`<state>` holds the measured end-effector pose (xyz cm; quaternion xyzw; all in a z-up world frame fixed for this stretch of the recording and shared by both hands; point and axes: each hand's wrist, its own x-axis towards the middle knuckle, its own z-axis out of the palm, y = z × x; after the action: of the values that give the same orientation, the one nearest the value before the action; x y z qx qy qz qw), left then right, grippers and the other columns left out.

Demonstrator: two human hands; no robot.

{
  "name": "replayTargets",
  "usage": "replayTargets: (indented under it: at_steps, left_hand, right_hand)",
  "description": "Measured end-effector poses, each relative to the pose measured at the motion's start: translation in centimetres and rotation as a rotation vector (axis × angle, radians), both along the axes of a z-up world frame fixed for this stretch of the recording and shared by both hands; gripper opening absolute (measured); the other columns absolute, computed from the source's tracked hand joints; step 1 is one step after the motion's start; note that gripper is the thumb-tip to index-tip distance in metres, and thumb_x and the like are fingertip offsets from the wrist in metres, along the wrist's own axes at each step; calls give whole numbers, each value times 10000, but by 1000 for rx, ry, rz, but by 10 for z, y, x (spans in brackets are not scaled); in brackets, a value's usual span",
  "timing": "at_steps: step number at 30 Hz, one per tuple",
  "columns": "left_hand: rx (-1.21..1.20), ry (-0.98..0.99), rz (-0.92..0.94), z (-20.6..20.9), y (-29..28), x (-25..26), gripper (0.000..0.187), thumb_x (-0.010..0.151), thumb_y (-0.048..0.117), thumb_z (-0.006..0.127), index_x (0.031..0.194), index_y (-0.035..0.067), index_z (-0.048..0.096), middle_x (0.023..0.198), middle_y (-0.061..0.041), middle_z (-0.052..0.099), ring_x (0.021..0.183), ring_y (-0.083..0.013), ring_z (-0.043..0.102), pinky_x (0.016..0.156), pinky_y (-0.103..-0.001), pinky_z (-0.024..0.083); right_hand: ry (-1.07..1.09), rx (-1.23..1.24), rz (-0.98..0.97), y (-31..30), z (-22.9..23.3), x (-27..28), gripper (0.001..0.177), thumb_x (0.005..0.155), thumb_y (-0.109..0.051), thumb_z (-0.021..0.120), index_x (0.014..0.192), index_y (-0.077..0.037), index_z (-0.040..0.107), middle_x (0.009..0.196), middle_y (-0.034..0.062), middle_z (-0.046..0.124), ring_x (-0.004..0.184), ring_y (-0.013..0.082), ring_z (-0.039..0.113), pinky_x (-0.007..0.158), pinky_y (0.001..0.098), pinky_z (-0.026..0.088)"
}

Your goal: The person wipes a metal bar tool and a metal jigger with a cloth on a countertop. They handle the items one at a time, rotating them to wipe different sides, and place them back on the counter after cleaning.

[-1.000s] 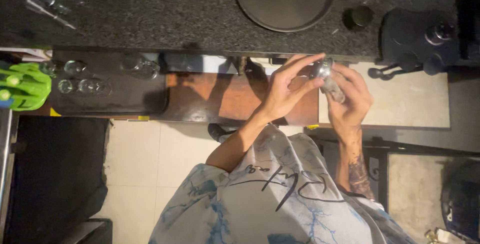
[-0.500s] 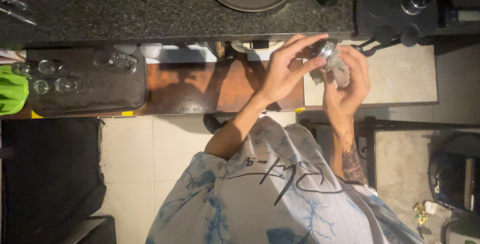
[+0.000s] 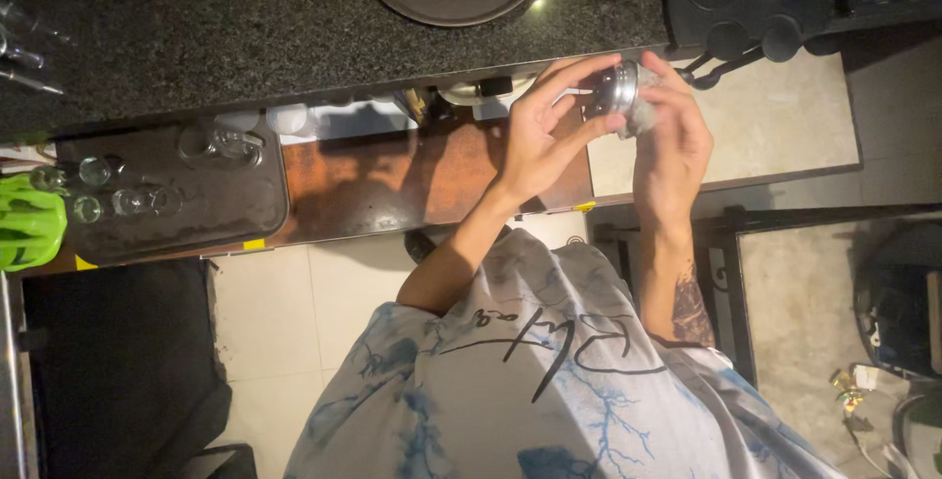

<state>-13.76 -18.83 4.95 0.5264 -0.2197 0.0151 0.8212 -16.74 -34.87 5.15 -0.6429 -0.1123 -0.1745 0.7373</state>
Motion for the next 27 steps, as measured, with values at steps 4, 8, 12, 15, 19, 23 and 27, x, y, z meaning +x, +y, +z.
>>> replayTargets:
  at_steps: [4, 8, 12, 15, 19, 23, 27]
  left_hand:
    - [7, -85, -50, 5, 3, 0, 562, 921, 6, 825, 1434, 50, 601, 1419, -63, 552, 1304, -160, 574, 1139, -323, 524]
    - [103, -142, -45, 14, 6, -6, 554, 923, 3, 823, 1431, 54, 609, 1379, -60, 579, 1261, -153, 606, 1104, -301, 546]
    - [367, -89, 106, 22, 3, -14, 567, 874, 33, 867, 1396, 49, 646, 1262, -62, 655, 1149, -160, 672, 1012, -290, 573]
    - [93, 117, -73, 28, -2, -12, 425, 990, 40, 777, 1399, 46, 662, 1252, -87, 651, 1186, -161, 639, 1059, -311, 549]
    - [290, -277, 33, 36, 3, -8, 562, 892, 99, 830, 1412, 84, 618, 1340, -73, 622, 1251, -155, 615, 1103, -298, 523]
    - [337, -239, 36, 39, 4, -3, 544, 885, 106, 833, 1393, 81, 638, 1288, -66, 634, 1196, -146, 627, 1034, -277, 534]
    - [361, -95, 74, 33, -3, -5, 516, 924, 87, 821, 1409, 58, 644, 1240, -67, 655, 1156, -133, 637, 1022, -277, 535]
  right_hand:
    - [51, 208, 100, -1, 4, -4, 367, 1041, -46, 664, 1354, -146, 500, 1498, 171, 514, 1311, 197, 583, 1114, 333, 511]
    - [217, 158, 46, 1, 12, -10, 357, 1024, 26, 626, 1371, -30, 560, 1332, 128, 594, 1176, 182, 622, 1000, 320, 529]
    - [-36, -387, -210, 1, 17, -22, 302, 993, 79, 637, 1292, 56, 603, 1237, 138, 626, 1131, 181, 625, 960, 315, 518]
    - [-250, -645, -300, -8, 14, -26, 272, 947, 79, 671, 1211, 50, 614, 1257, 168, 627, 1177, 199, 631, 964, 318, 531]
    - [21, -458, -270, -18, -2, -22, 257, 976, 89, 639, 1229, 47, 659, 1159, 108, 640, 1002, 122, 633, 812, 254, 508]
    - [148, -73, -83, -16, -9, -13, 298, 1014, 70, 617, 1310, 40, 618, 1215, 95, 669, 1095, 120, 634, 940, 257, 515]
    - [111, 20, -96, -1, 5, -17, 445, 1009, 33, 679, 1352, -18, 400, 1296, 94, 614, 1161, 150, 608, 978, 279, 507]
